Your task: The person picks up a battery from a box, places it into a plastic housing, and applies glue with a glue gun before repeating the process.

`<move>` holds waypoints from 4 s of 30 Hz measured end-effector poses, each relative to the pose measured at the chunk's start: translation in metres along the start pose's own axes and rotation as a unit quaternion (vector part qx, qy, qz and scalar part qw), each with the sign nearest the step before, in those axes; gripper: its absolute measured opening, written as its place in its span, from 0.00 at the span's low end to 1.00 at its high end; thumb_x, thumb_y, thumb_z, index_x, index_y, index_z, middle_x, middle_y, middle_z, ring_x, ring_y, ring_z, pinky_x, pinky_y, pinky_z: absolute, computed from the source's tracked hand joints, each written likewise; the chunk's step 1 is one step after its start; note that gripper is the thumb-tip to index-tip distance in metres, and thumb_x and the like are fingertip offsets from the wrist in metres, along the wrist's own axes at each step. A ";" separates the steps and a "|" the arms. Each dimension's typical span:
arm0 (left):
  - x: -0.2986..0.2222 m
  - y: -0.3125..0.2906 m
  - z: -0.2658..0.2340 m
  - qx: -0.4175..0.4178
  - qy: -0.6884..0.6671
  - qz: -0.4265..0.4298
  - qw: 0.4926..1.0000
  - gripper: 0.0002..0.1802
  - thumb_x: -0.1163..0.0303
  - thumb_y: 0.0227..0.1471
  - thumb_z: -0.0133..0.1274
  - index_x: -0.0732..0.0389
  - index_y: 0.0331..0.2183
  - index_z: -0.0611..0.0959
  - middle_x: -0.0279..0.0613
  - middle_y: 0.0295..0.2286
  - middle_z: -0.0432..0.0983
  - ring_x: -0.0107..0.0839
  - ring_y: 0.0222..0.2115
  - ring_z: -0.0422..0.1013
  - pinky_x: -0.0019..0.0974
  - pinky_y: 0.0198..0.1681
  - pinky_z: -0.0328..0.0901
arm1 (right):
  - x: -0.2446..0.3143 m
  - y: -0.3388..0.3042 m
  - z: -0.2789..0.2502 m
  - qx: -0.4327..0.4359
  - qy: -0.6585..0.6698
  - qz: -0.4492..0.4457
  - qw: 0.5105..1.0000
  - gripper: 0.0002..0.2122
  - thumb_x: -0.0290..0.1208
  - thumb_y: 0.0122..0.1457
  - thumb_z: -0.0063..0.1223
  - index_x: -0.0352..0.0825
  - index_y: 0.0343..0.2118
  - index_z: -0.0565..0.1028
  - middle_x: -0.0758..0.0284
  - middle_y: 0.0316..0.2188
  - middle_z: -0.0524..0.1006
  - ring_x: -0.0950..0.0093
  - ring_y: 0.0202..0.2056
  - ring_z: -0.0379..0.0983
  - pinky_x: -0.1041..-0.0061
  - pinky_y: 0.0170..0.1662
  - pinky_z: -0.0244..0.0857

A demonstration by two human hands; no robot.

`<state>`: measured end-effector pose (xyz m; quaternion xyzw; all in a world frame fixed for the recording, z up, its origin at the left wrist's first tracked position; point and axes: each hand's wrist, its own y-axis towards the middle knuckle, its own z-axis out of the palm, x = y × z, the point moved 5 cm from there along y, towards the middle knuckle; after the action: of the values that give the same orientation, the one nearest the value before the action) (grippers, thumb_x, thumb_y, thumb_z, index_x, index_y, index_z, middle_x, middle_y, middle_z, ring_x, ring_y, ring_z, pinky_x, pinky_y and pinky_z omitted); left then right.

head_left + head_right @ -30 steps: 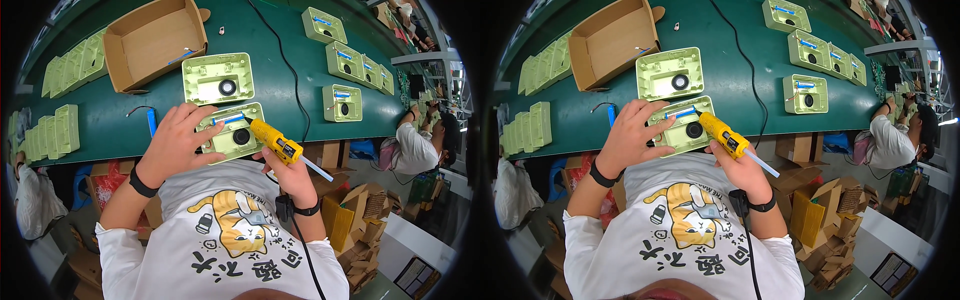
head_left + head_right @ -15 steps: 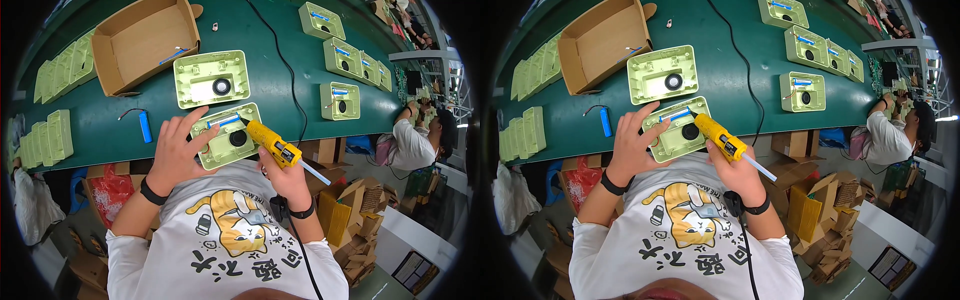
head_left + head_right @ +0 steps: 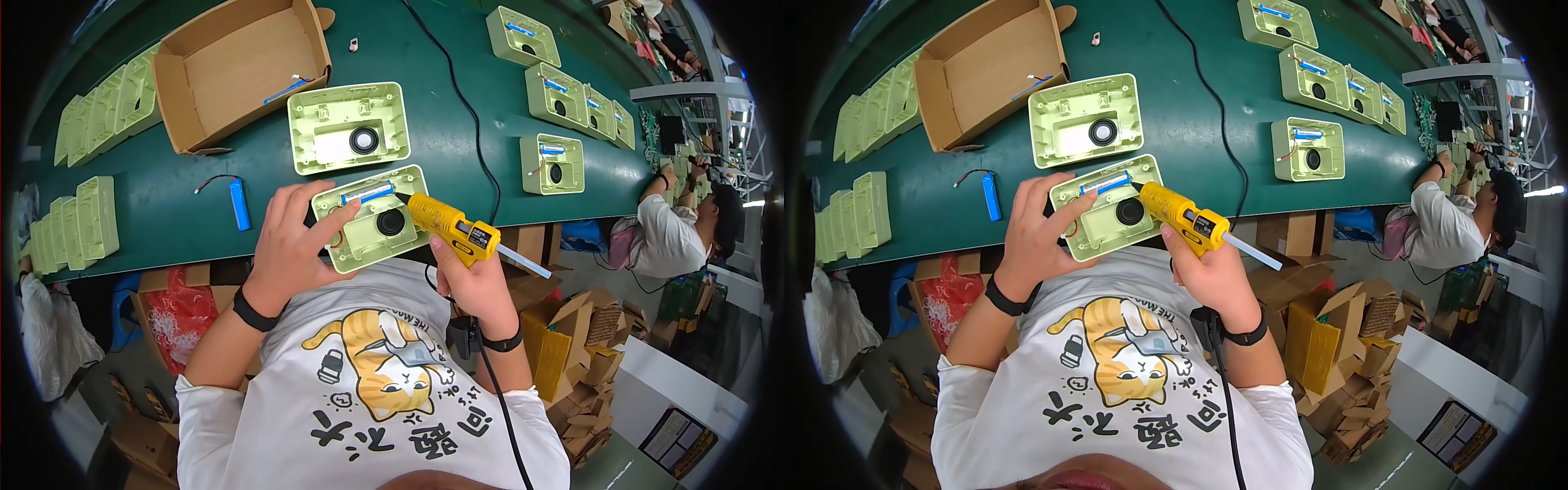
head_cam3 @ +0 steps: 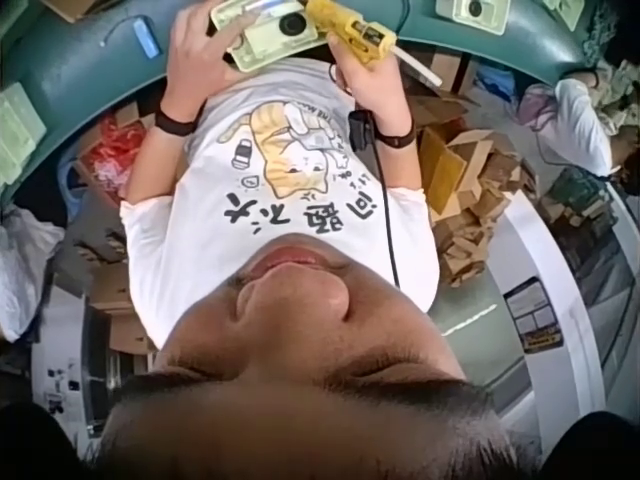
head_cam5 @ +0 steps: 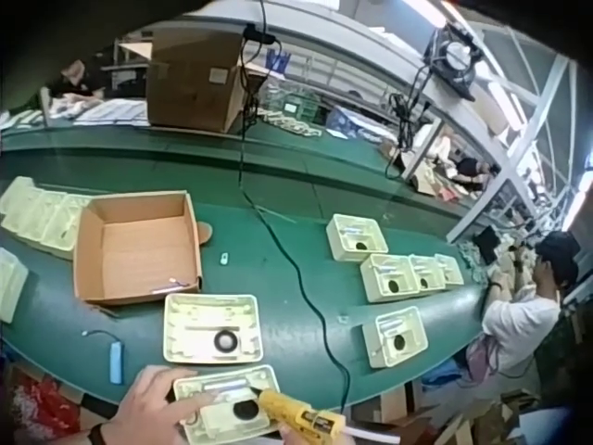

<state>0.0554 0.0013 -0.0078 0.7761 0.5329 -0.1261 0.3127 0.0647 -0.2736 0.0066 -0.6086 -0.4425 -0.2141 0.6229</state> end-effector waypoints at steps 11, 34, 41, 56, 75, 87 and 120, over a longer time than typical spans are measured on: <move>-0.005 -0.009 -0.005 -0.063 -0.067 0.008 0.996 0.38 0.57 0.32 0.85 0.55 0.46 0.86 0.53 0.64 0.78 0.57 0.56 0.78 0.52 0.58 0.74 | 0.029 -0.023 0.005 0.044 -0.148 -0.185 0.971 0.12 0.28 0.73 0.62 0.29 0.54 0.83 0.71 0.34 0.86 0.85 0.31 0.77 0.80 0.33 0.74; -0.033 -0.004 -0.011 -0.123 -0.091 0.098 0.983 0.40 0.62 0.37 0.85 0.50 0.53 0.83 0.57 0.67 0.75 0.58 0.59 0.79 0.51 0.57 0.79 | 0.027 -0.032 0.024 0.041 -0.114 -0.178 0.977 0.10 0.27 0.69 0.67 0.28 0.48 0.84 0.62 0.27 0.84 0.66 0.27 0.84 0.70 0.33 0.75; -0.031 -0.002 -0.010 -0.130 -0.089 0.089 0.984 0.41 0.61 0.36 0.85 0.51 0.52 0.82 0.58 0.66 0.76 0.58 0.58 0.79 0.51 0.57 0.79 | 0.025 -0.033 0.022 0.046 0.047 -0.114 0.991 0.10 0.26 0.70 0.66 0.26 0.48 0.85 0.66 0.29 0.87 0.76 0.29 0.85 0.73 0.34 0.77; -0.034 -0.010 -0.008 -0.134 -0.084 0.100 0.982 0.41 0.61 0.36 0.85 0.49 0.52 0.83 0.56 0.67 0.76 0.57 0.58 0.79 0.51 0.58 0.79 | 0.014 -0.030 0.020 0.062 -0.012 -0.126 0.990 0.17 0.30 0.73 0.67 0.30 0.60 0.81 0.74 0.29 0.82 0.87 0.22 0.74 0.83 0.24 0.68; -0.029 0.021 -0.024 -0.096 -0.060 0.074 0.991 0.46 0.59 0.35 0.88 0.54 0.53 0.79 0.55 0.65 0.76 0.49 0.53 0.79 0.41 0.49 0.75 | -0.005 -0.025 -0.037 0.207 0.404 -0.159 0.877 0.15 0.35 0.74 0.55 0.28 0.52 0.80 0.44 0.46 0.87 0.76 0.16 0.74 0.74 0.24 0.75; -0.049 0.226 0.103 -0.048 -0.125 -0.015 0.991 0.39 0.68 0.52 0.76 0.64 0.60 0.74 0.66 0.65 0.70 0.64 0.64 0.73 0.52 0.64 0.73 | -0.045 -0.039 -0.046 0.187 0.519 -0.226 0.802 0.14 0.41 0.73 0.55 0.31 0.45 0.77 0.43 0.46 0.84 0.71 0.15 0.71 0.66 0.24 0.74; 0.049 -0.048 -0.070 -0.184 0.070 -0.202 0.959 0.08 0.72 0.58 0.68 0.60 0.39 0.85 0.45 0.39 0.81 0.47 0.41 0.78 0.49 0.46 0.72 | 0.078 0.033 0.069 0.199 -0.107 -0.031 0.974 0.18 0.37 0.78 0.58 0.31 0.61 0.79 0.68 0.30 0.85 0.83 0.19 0.74 0.80 0.24 0.70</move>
<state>0.0221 0.0927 0.0037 0.5884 0.7130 -0.0321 0.3801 0.1116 -0.1818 0.0426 -0.4778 -0.5588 -0.0750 0.6737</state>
